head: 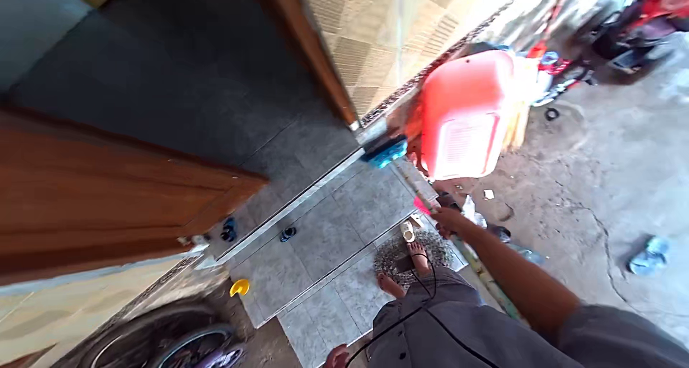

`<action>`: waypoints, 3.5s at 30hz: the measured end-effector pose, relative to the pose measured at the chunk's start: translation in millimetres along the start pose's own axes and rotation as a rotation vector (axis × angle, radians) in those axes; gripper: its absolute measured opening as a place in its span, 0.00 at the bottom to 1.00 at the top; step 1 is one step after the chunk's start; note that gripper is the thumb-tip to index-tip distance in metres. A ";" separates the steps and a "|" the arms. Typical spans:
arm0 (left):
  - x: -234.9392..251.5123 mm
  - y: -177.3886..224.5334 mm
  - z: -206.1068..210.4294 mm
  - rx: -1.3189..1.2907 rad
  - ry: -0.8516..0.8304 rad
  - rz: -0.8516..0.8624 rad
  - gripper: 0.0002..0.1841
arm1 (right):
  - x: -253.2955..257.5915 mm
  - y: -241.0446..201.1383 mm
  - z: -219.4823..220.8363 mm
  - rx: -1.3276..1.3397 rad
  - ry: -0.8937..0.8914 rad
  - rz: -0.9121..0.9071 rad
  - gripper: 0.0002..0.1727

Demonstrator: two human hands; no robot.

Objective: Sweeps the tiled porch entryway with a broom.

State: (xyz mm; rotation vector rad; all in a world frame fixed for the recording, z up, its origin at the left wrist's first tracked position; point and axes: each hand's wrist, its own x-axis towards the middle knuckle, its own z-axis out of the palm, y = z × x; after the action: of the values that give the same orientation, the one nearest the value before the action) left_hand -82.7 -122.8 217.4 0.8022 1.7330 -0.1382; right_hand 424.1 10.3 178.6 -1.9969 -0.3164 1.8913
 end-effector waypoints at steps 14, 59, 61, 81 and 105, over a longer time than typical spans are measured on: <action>65.7 -10.8 -13.7 -0.030 -0.079 0.084 0.20 | -229.7 161.9 47.2 0.093 0.122 0.090 0.36; 14.3 -29.5 48.2 -0.029 0.085 -0.092 0.21 | -125.3 280.8 -87.8 0.165 0.284 0.274 0.27; 11.8 -10.2 77.6 -0.048 0.058 -0.084 0.20 | -127.1 284.3 -102.5 0.158 0.291 0.277 0.26; -8.1 -13.9 162.4 -0.141 0.105 -0.131 0.20 | -96.8 251.9 -148.2 -0.045 0.163 0.178 0.30; -140.1 -229.4 241.3 -0.754 0.156 -0.413 0.20 | -88.1 173.9 27.0 -0.530 -0.299 0.283 0.23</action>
State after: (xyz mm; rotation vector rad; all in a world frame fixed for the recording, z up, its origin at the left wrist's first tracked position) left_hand -4.4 -474.6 192.3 -0.1014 1.8804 0.2983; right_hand 375.1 -180.2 186.1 -2.1605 -0.7128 2.4991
